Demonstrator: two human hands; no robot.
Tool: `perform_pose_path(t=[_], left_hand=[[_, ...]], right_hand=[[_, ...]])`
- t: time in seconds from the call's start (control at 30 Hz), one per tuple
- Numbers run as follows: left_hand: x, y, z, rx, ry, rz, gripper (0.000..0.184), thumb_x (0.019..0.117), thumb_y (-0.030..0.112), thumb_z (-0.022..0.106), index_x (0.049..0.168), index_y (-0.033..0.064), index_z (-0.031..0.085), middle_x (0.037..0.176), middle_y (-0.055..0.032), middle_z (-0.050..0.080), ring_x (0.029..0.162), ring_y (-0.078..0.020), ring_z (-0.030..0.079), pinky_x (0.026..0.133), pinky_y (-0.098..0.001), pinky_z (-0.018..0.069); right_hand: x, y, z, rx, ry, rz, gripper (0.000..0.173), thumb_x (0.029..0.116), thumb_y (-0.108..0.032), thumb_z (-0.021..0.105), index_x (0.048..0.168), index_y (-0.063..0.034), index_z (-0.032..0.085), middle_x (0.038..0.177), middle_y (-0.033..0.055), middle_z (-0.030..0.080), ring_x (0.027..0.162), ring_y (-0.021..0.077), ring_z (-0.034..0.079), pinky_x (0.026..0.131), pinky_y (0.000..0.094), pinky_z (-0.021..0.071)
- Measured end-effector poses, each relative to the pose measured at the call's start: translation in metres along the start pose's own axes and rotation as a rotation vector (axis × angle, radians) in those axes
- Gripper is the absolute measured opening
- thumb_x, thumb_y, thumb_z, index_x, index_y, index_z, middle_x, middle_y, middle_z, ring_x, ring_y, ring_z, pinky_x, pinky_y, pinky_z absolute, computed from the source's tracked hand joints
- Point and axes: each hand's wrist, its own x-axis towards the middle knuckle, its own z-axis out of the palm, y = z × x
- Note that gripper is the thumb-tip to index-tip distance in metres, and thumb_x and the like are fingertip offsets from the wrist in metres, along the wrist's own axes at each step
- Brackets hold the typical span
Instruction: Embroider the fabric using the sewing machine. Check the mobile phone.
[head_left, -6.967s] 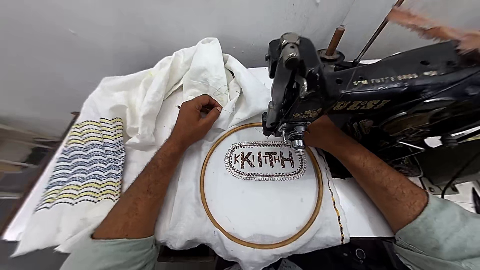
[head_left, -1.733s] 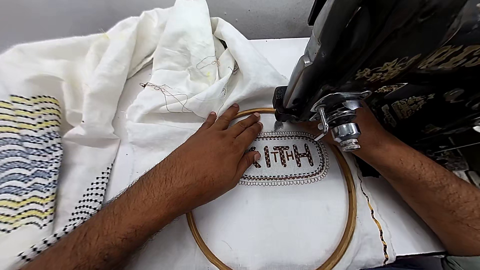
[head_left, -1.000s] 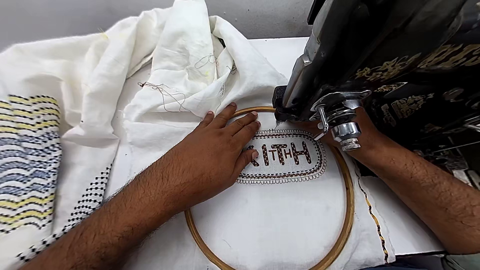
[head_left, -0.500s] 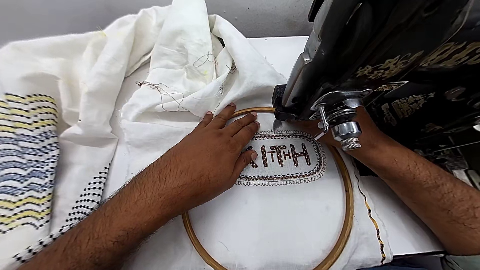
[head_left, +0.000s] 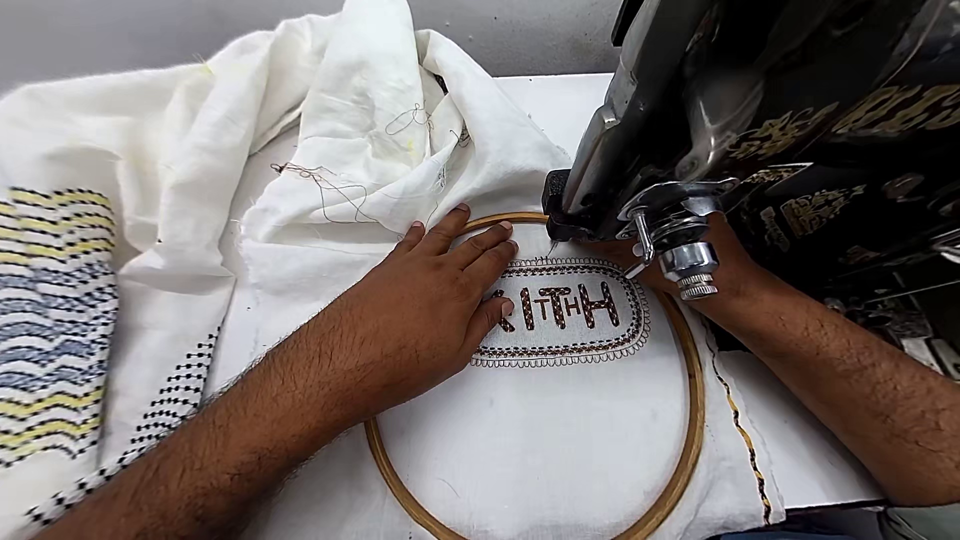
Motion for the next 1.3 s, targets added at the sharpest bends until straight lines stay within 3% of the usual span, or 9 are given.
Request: perform_pose_path(t=[0.2,0.3,0.67,0.83,1.2,1.3], left_hand=[[-0.0004,-0.0001,-0.0009,0.003,-0.002,-0.002,0.06,0.1073,0.048,0.029,0.152,0.0145,0.051,0.161,-0.0036,0.044,0.152,-0.0352,0.033,0.118,-0.0655,0.0308],[-0.0017,-0.001,-0.0013,0.002,0.0,0.003,0.06,0.107,0.048,0.029,0.152,0.0147,0.051,0.161,-0.003,0.044,0.153,-0.0347,0.033,0.118,-0.0647,0.0311],[-0.0025,-0.0007,-0.0028,0.004,-0.015,-0.011,0.06,0.1069,0.048,0.029,0.151,0.0145,0.052,0.161,-0.0043,0.045,0.152,-0.0357,0.034,0.117,-0.0654,0.0314],[-0.0034,0.0001,-0.004,-0.001,-0.029,-0.012,0.06,0.107,0.048,0.029,0.151,0.0147,0.052,0.161,-0.0034,0.044,0.153,-0.0351,0.032,0.118,-0.0653,0.0305],[-0.0025,-0.0004,-0.0043,0.006,-0.033,-0.015,0.06,0.1071,0.049,0.029,0.152,0.0151,0.051,0.161,-0.0037,0.044,0.153,-0.0351,0.033,0.118,-0.0643,0.0302],[-0.0023,-0.0005,-0.0044,0.002,-0.029,-0.017,0.06,0.1071,0.049,0.029,0.152,0.0151,0.051,0.161,-0.0039,0.044,0.152,-0.0353,0.033,0.118,-0.0647,0.0301]], right_hand=[[-0.0009,0.0007,0.0016,0.027,0.016,0.002,0.014,0.0871,-0.017,0.07,0.092,-0.004,0.068,0.082,0.0069,0.065,0.079,0.0085,0.062,0.072,0.025,0.0474],[-0.0011,-0.0006,0.0018,0.033,0.012,-0.001,0.013,0.0868,-0.013,0.069,0.094,-0.0023,0.068,0.084,0.0097,0.067,0.081,0.0122,0.063,0.074,0.0289,0.0487],[-0.0007,0.0036,0.0056,0.1,0.033,-0.019,0.012,0.087,-0.016,0.07,0.093,-0.0058,0.068,0.082,0.003,0.065,0.079,0.0023,0.061,0.071,0.0192,0.0471],[-0.0018,-0.0011,0.0,0.087,-0.008,0.007,0.011,0.0859,-0.011,0.07,0.094,-0.0046,0.067,0.083,0.0045,0.065,0.08,0.0043,0.061,0.073,0.0211,0.0471],[0.0002,0.0032,0.0054,0.051,0.004,0.004,0.013,0.0862,-0.016,0.07,0.092,-0.0049,0.068,0.083,0.0062,0.066,0.08,0.0092,0.063,0.072,0.0271,0.048],[0.0,0.0022,0.0048,0.055,0.007,-0.005,0.013,0.087,-0.017,0.07,0.092,-0.0058,0.068,0.082,0.0045,0.066,0.08,0.0067,0.062,0.072,0.0242,0.0476]])
